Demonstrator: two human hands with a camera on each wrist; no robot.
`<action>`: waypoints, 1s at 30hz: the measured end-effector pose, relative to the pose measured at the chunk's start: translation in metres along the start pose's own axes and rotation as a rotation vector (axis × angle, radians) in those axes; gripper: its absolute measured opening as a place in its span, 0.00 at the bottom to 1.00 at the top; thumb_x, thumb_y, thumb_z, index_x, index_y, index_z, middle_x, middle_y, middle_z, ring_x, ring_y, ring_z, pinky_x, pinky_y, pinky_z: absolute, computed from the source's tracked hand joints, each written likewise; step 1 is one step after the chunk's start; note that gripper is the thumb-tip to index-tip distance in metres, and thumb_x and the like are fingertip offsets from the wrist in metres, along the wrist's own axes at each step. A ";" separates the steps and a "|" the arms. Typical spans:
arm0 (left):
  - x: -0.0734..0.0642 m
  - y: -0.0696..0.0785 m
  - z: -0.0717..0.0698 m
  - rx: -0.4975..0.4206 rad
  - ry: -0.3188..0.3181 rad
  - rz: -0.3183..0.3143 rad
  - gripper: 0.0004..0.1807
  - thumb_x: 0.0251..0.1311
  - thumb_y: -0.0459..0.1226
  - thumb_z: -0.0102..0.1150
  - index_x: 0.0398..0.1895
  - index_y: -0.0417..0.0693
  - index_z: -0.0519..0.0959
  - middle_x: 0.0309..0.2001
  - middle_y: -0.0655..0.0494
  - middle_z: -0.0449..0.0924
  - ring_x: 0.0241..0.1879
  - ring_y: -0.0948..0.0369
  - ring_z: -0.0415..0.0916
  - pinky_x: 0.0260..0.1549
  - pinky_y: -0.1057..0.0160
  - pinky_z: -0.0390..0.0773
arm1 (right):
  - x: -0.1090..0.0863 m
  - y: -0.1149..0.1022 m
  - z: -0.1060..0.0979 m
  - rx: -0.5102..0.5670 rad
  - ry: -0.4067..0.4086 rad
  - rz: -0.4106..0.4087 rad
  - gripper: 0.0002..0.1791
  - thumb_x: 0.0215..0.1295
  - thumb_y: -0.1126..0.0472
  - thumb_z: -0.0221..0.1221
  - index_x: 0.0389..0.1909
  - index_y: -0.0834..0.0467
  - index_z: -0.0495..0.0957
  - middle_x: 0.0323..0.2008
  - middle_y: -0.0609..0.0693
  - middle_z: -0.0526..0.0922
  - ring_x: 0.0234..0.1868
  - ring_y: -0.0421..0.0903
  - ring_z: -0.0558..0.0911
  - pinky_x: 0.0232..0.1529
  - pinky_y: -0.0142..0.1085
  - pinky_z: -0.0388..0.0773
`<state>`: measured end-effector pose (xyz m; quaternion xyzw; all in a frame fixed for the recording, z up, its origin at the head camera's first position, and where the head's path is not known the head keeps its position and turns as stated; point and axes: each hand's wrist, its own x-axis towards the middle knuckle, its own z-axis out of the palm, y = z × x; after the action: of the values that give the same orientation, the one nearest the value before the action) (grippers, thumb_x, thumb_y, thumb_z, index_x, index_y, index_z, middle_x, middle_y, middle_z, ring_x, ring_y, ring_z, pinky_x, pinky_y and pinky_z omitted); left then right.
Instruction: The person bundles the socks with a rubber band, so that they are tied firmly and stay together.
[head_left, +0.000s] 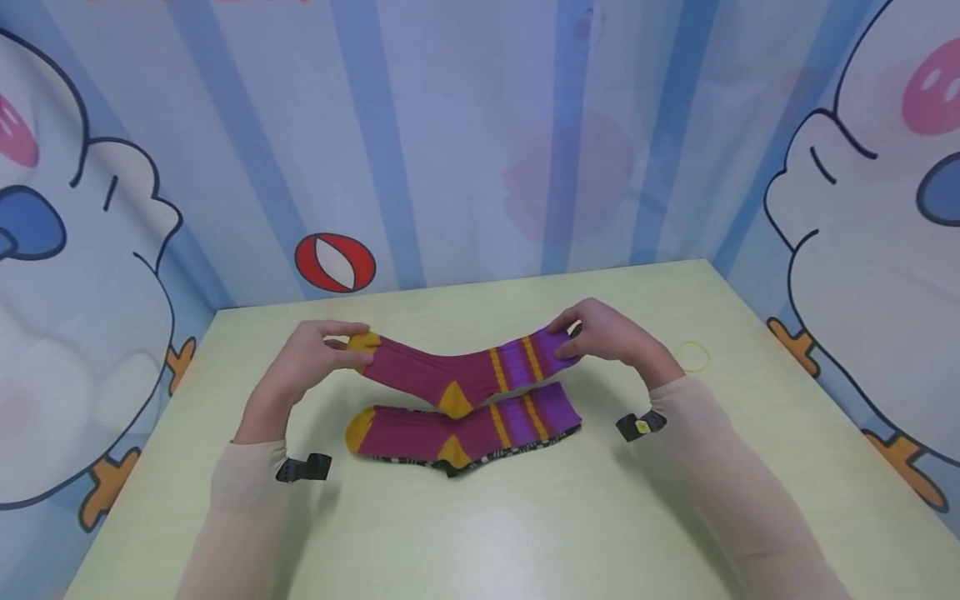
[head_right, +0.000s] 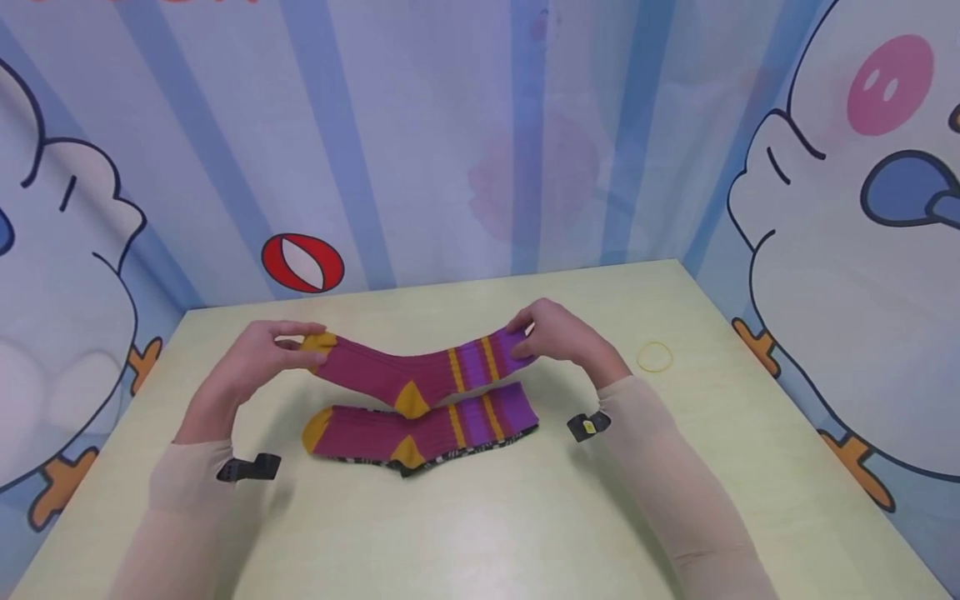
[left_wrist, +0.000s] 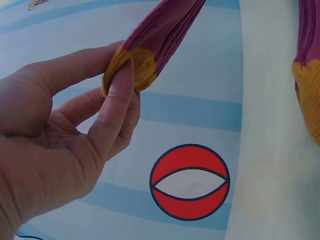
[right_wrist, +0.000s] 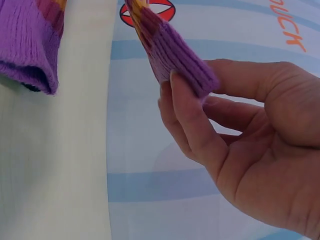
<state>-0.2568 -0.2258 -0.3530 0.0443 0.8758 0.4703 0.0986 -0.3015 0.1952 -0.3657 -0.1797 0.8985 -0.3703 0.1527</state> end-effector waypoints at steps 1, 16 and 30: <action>-0.003 0.000 0.001 0.011 -0.008 0.001 0.31 0.61 0.40 0.69 0.68 0.44 0.74 0.63 0.43 0.71 0.61 0.44 0.71 0.60 0.41 0.69 | -0.003 0.001 0.000 0.006 -0.011 0.003 0.21 0.63 0.66 0.66 0.57 0.65 0.80 0.47 0.57 0.85 0.41 0.46 0.85 0.44 0.42 0.81; -0.019 0.017 0.008 0.213 -0.116 0.077 0.29 0.60 0.33 0.69 0.65 0.39 0.75 0.59 0.42 0.73 0.48 0.50 0.80 0.47 0.50 0.80 | -0.021 0.008 -0.007 -0.025 -0.150 0.001 0.20 0.60 0.68 0.66 0.54 0.68 0.81 0.45 0.58 0.84 0.42 0.50 0.83 0.39 0.39 0.83; -0.010 -0.016 0.016 0.250 -0.290 0.050 0.28 0.57 0.28 0.69 0.62 0.43 0.77 0.55 0.40 0.73 0.49 0.47 0.74 0.43 0.53 0.80 | -0.018 0.011 0.017 -0.054 -0.247 -0.003 0.19 0.56 0.71 0.67 0.50 0.69 0.80 0.43 0.58 0.82 0.39 0.48 0.83 0.36 0.38 0.83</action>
<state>-0.2434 -0.2235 -0.3738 0.1452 0.9027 0.3487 0.2059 -0.2810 0.2000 -0.3827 -0.2293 0.8823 -0.3210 0.2568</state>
